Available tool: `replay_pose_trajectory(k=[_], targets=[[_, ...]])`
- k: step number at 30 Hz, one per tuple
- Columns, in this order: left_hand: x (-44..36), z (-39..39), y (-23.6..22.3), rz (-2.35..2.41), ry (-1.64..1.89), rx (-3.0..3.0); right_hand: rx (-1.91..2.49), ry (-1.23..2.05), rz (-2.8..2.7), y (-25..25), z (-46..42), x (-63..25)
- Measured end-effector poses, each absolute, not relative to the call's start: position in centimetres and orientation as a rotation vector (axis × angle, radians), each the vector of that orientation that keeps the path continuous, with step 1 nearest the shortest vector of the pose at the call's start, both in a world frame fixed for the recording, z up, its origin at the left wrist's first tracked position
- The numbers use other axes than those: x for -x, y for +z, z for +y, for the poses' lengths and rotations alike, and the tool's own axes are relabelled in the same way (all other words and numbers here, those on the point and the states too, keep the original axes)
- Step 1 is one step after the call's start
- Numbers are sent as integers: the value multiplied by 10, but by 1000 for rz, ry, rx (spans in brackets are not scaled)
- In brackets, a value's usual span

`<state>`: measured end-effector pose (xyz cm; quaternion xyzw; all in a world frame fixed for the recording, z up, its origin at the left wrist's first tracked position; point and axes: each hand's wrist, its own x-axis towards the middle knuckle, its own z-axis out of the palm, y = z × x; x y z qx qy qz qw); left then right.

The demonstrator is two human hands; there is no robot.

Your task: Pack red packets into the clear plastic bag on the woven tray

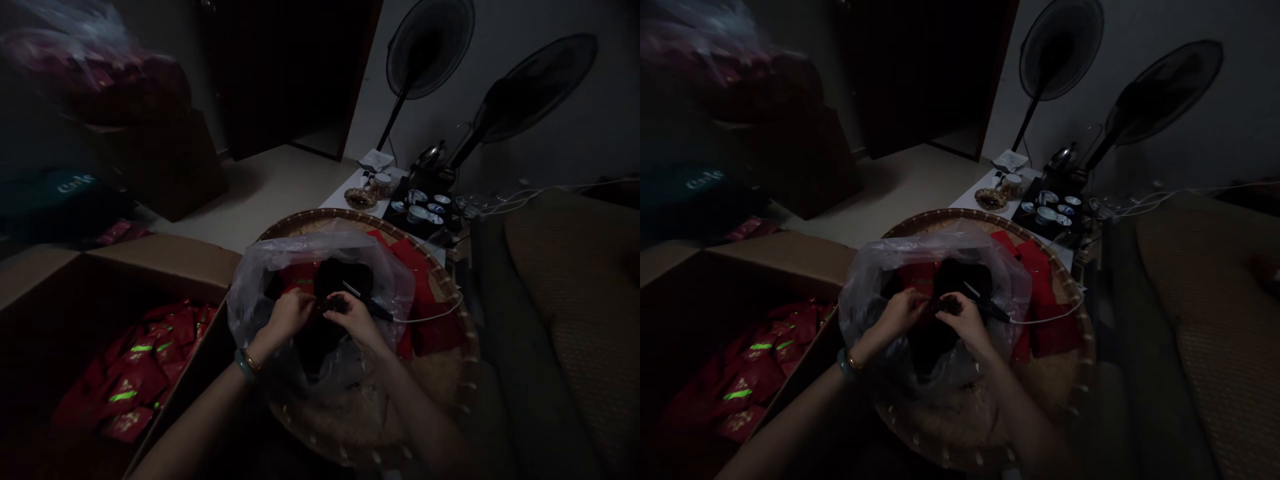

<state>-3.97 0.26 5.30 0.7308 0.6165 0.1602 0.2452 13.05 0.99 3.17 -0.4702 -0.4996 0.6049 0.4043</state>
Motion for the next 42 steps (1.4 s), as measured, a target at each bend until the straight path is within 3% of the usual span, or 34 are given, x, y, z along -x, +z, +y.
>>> replay_pose_trajectory(k=[8,16,27,33,42], targets=[[39,9,37,1480,547,-2002,1132,1795,-844,33,8,-137],[29,9,41,1533,597,-2042,1100,1825,-819,54,7,-135],[18,13,41,1493,628,-2062,1224,1278,-1621,49,27,-135],[16,11,36,1318,728,-2128,1291,1107,-1804,46,33,-155],[9,13,45,1297,522,-2401,1356,916,-2002,47,37,-163]])
